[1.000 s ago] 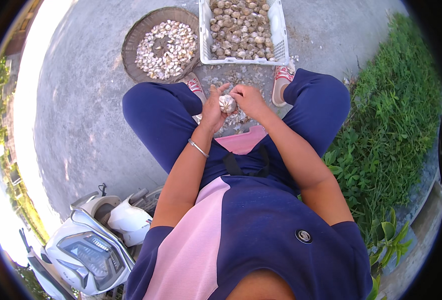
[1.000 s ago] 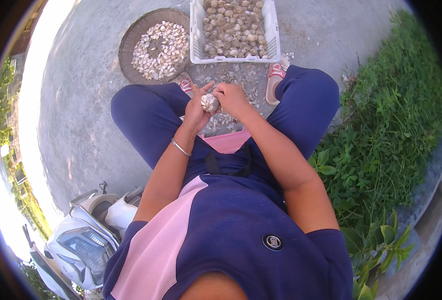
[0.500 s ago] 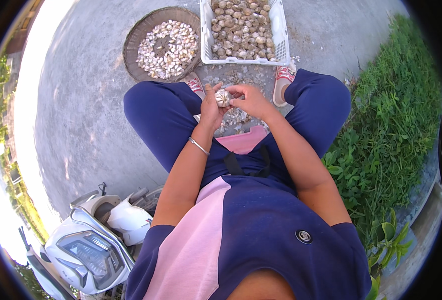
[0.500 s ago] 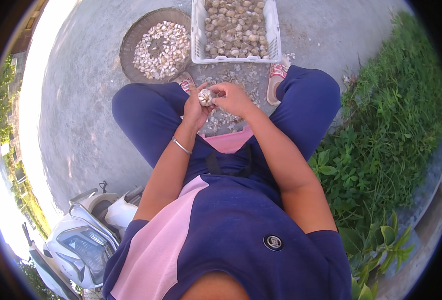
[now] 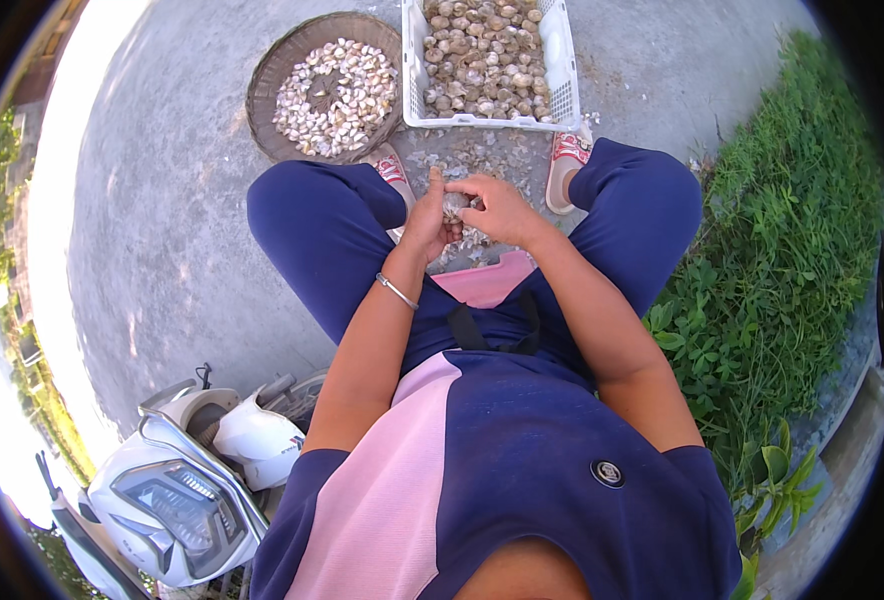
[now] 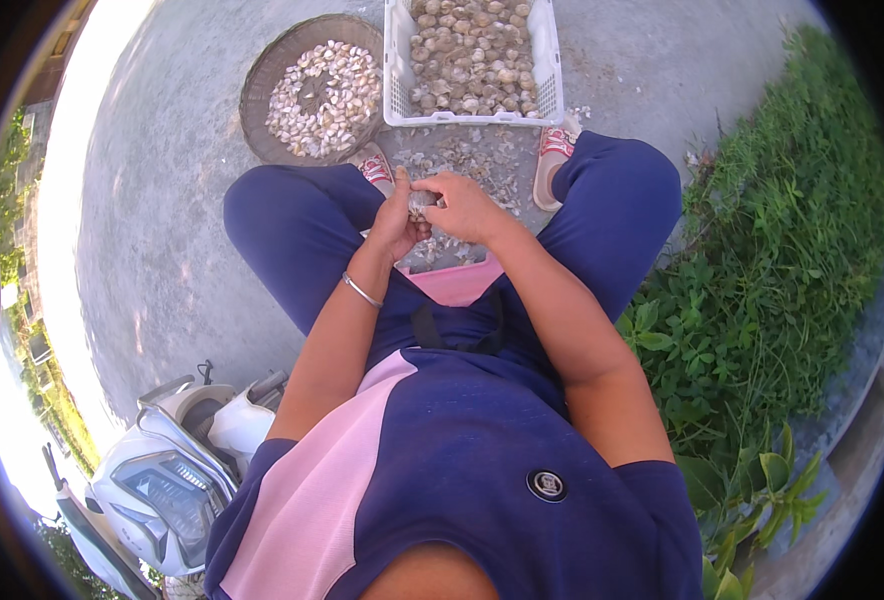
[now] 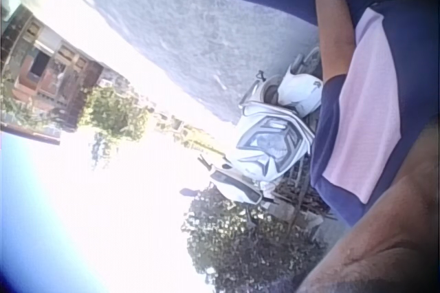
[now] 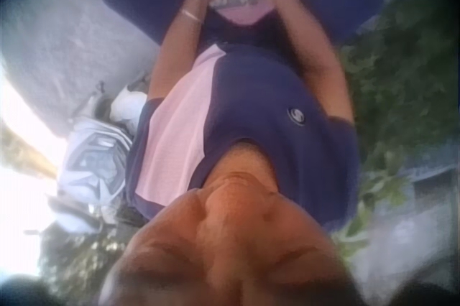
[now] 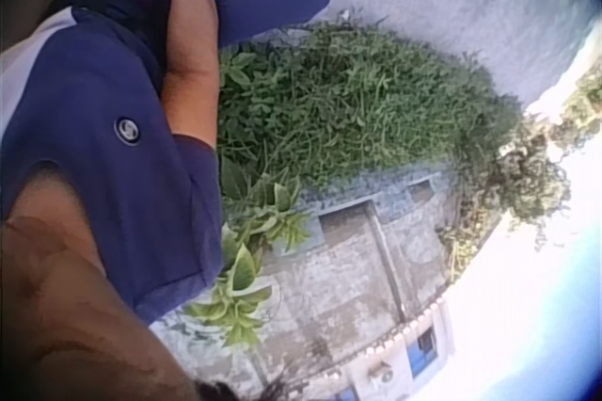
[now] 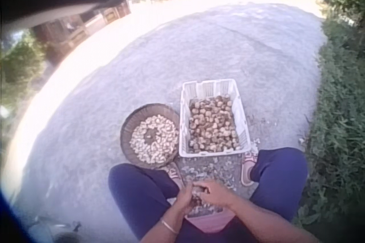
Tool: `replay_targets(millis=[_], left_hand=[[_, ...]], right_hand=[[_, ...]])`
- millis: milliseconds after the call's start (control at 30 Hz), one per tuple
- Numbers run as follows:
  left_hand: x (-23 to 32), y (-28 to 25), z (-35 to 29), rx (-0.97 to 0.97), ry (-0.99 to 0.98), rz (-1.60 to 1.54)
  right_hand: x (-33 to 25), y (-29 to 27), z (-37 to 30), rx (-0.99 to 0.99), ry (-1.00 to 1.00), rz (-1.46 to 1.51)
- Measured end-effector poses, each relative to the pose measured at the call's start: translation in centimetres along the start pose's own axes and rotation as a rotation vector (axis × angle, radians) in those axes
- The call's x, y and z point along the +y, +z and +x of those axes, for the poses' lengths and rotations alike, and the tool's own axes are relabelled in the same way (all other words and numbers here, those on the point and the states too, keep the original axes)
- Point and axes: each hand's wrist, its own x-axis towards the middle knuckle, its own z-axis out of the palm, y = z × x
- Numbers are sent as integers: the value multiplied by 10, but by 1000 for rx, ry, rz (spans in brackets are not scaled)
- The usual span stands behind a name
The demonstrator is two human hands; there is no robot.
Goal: The person sits on a small stool outdoors and peels garlic cloves by hand. They take garlic bulbs from a white plastic crate, separate the cloves, and place the peeled garlic into a round woven tray while discarding the skins onto the ground.
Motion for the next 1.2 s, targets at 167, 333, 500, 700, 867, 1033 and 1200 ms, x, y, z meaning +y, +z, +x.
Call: replay_targets(millis=[167,333,500,700,867,1033,1200], left_hand=[[-3,3,0,74,-15,71],[-4,1,-2,104,-18,180],[-3,4,-5,121,-21,217],[1,3,-3,166,-67,129],[-7,0,-1,81,-16,259],[-2,3,-5,75,-11,206],[-1,-1,1,95,-28,117]], right_hand=[[-2,-2,-1,-23,21,-77],[-2,-2,-2,-25,21,-112],[7,3,-1,2,154,94],[9,3,0,-15,137,229],[16,5,1,-21,133,138],[15,-3,6,-46,276,303],[8,-3,5,-3,250,306]])
